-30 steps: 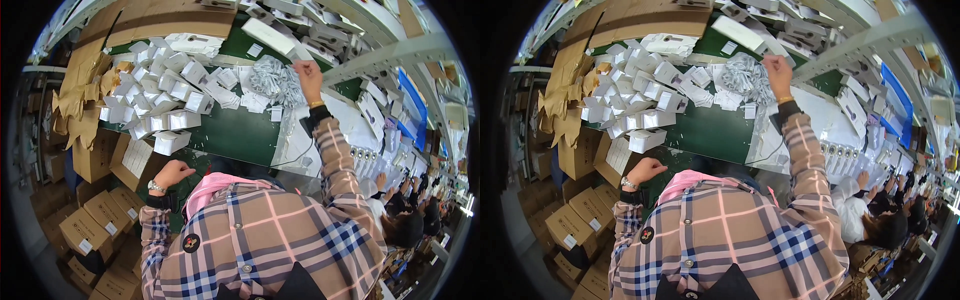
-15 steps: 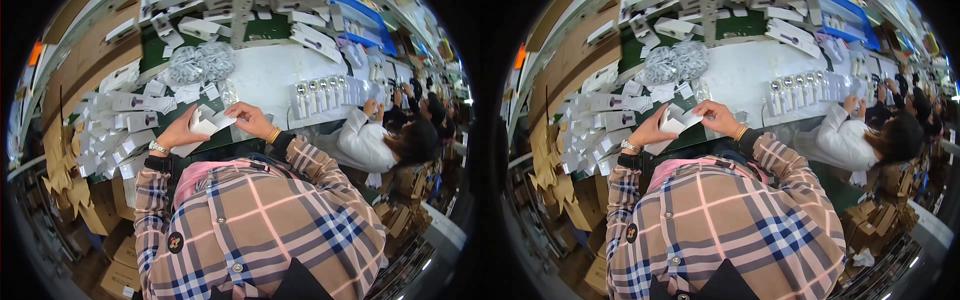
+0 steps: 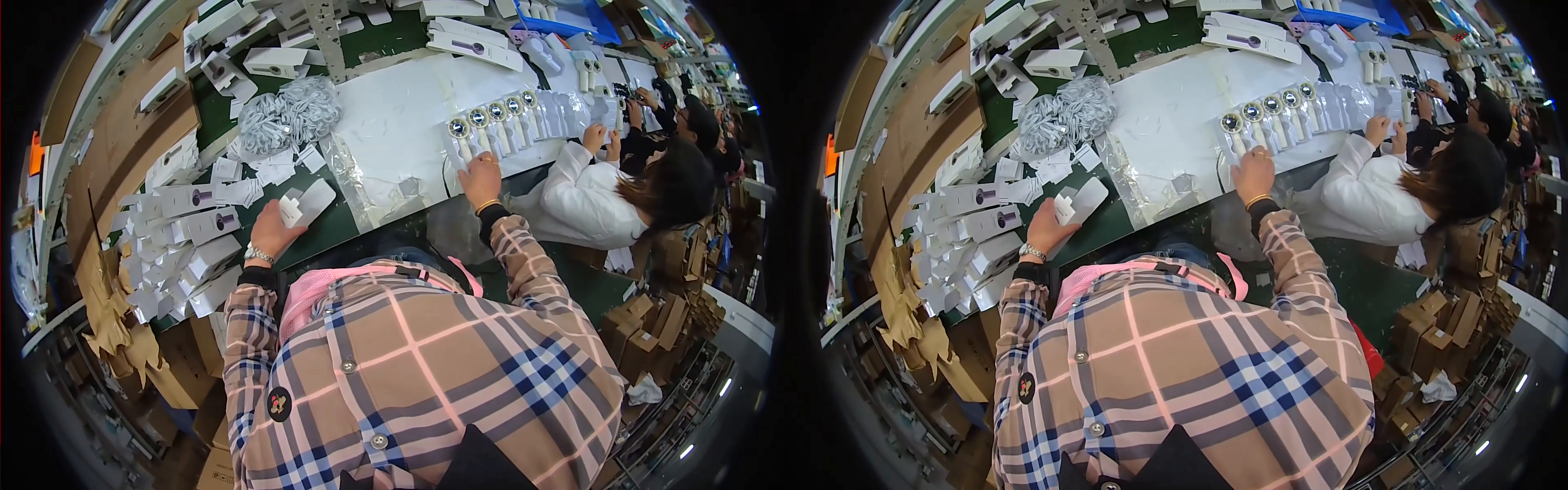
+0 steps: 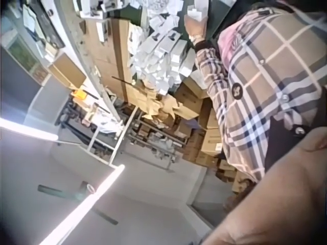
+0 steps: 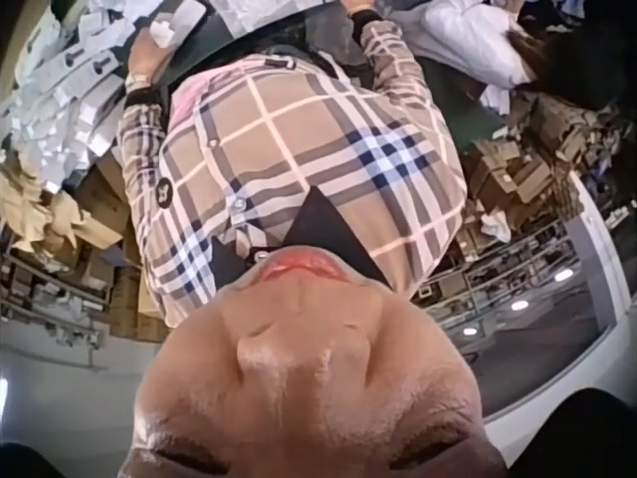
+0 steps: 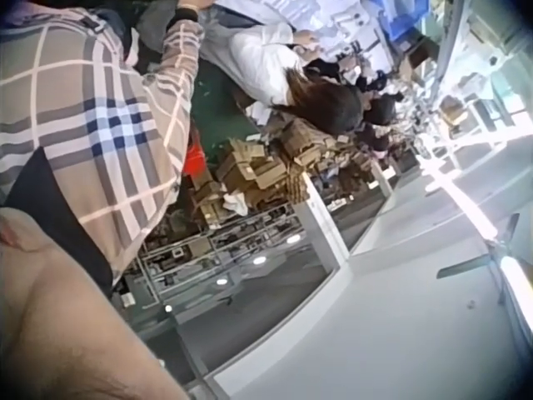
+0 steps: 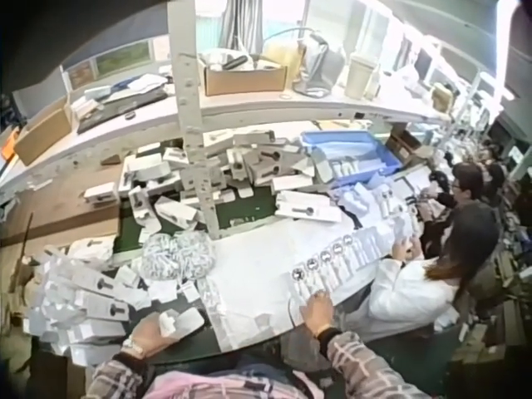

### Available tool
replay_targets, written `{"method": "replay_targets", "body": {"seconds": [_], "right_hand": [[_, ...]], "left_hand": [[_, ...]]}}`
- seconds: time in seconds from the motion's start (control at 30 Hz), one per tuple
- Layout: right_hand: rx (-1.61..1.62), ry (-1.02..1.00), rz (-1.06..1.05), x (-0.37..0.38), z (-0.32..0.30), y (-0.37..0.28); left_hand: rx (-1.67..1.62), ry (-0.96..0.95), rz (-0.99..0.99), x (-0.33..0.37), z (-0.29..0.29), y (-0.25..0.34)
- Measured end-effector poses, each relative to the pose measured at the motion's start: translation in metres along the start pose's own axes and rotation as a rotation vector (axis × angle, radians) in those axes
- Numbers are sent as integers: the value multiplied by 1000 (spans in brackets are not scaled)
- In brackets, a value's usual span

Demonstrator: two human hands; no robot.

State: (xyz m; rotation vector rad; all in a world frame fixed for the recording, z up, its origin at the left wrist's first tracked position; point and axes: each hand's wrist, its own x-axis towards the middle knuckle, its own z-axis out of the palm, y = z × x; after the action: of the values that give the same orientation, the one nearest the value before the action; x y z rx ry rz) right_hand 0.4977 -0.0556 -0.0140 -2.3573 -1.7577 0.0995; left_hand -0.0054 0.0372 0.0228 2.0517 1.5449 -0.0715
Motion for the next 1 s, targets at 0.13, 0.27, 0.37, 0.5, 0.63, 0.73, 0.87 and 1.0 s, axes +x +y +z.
{"method": "replay_targets", "body": {"seconds": [0.13,0.27,0.37,0.5,0.63,0.73,0.87,1.0], "right_hand": [[139,111,-73,-1,8,-34],[334,-127,-165,-6,18,-83],[198,-69,-248,10,20,-80],[-69,-125,-470,38,5,-76],[-158,-44,-790,66,7,-61],[-192,-261,-923,86,2,-60],[17,-424,-714,78,-8,-67],[226,-436,-536,57,-6,-84]], "left_hand": [[39,36,-60,-11,11,-10],[83,88,-104,-21,21,-19],[122,148,-110,-22,34,-29],[209,240,-43,-33,38,-30],[228,251,-75,-44,42,-28],[110,55,-183,-41,33,-38],[220,355,-3,-37,34,-34],[512,490,90,-32,60,-39]]}}
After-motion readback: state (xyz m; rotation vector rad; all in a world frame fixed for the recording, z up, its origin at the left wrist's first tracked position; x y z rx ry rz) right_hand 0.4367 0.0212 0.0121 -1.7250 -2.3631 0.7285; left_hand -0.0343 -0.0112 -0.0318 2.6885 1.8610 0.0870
